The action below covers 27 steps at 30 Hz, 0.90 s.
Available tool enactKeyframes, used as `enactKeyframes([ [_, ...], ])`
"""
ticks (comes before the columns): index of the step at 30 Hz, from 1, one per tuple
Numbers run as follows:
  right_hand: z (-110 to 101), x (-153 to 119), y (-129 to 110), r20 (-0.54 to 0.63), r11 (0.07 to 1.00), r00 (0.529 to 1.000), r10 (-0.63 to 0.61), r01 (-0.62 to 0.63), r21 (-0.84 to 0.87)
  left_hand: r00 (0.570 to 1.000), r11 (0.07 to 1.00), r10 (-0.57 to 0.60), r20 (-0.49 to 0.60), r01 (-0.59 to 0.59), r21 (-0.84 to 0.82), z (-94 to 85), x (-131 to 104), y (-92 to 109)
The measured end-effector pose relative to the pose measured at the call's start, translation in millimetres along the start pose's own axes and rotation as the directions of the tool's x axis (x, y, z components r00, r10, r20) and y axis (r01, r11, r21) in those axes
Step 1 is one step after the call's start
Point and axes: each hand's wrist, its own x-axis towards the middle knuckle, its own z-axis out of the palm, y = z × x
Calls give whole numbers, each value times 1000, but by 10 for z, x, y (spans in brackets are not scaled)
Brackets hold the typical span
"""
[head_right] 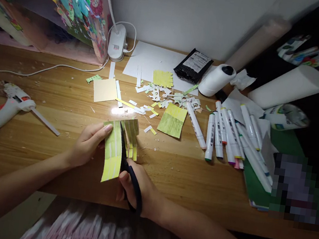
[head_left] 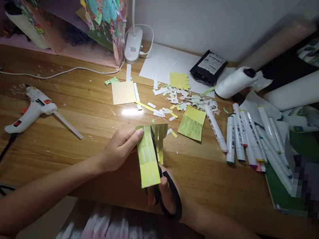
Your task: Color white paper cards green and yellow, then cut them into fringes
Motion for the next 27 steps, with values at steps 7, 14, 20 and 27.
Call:
enactKeyframes([
  [7, 14, -26, 138, -39, 999, 999, 23, -21, 40, 1000, 998, -13, 11, 14, -58, 12, 11, -13],
  [14, -9, -30, 65, -87, 1000, 996, 4, -4, 2, 995, 989, -54, 88, 65, -133, 12, 5, 31],
  [20, -72, -8, 8, -117, 1000, 993, -15, 18, 25, 921, 988, -77, 381, 122, -94, -17, 12, 125],
  [27, -54, 25, 19, -66, 991, 997, -30, 39, 126, 990, 997, -30, 139, 19, 77, -159, 121, 74],
])
